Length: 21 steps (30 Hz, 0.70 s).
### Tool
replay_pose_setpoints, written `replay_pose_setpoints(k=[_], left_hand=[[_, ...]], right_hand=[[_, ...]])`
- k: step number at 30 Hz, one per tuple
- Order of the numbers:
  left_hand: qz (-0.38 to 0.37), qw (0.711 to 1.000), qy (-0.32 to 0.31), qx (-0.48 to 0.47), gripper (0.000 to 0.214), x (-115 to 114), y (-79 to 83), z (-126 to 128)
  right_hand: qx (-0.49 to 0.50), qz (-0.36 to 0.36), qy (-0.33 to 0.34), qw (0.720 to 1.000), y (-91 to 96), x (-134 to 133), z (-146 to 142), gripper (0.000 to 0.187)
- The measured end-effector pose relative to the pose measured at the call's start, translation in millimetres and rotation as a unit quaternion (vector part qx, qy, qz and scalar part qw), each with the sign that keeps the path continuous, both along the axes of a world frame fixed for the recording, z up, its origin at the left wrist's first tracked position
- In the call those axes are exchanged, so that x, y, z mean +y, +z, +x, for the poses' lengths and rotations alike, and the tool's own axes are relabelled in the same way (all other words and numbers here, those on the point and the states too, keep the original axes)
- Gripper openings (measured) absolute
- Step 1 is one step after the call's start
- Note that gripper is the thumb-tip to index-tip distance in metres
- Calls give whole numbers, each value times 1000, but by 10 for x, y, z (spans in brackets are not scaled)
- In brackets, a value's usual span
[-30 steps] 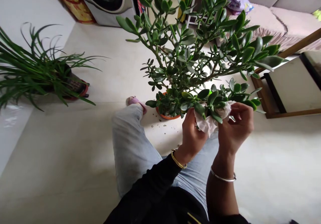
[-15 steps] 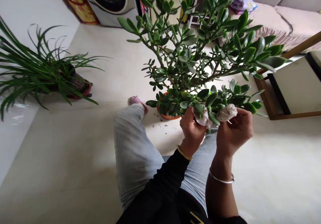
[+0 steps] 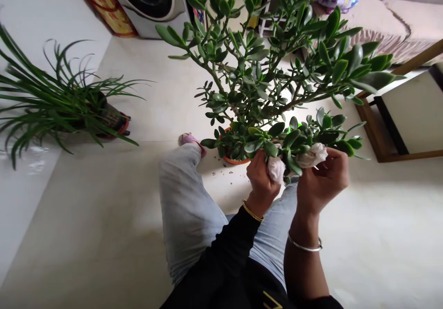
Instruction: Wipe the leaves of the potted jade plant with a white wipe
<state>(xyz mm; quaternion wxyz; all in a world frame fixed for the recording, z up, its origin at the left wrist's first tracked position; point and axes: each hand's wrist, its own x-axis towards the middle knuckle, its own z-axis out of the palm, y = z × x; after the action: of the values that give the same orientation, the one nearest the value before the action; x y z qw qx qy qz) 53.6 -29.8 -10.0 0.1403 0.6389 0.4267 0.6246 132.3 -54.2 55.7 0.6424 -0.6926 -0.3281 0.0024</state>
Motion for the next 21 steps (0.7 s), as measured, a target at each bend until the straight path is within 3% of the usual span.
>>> replay_pose_setpoints(k=[7,12,17,21], left_hand=[[-65,996,1,-57,13,-10,207,85],[-73,996,-1,-53,10,-23,203,71],[-24,998,-2,-52,27,-20,113,50],[-35,996,-55,-67,38,-48,111,25]], right_hand=[[64,4,60,996,37,1,20,35],[17,-14,9,1000,24,-13,11,26],[-55,-38,-31,997,-4,-43,32,16],[-66,-33,-42,996,-45,-66,81,25]])
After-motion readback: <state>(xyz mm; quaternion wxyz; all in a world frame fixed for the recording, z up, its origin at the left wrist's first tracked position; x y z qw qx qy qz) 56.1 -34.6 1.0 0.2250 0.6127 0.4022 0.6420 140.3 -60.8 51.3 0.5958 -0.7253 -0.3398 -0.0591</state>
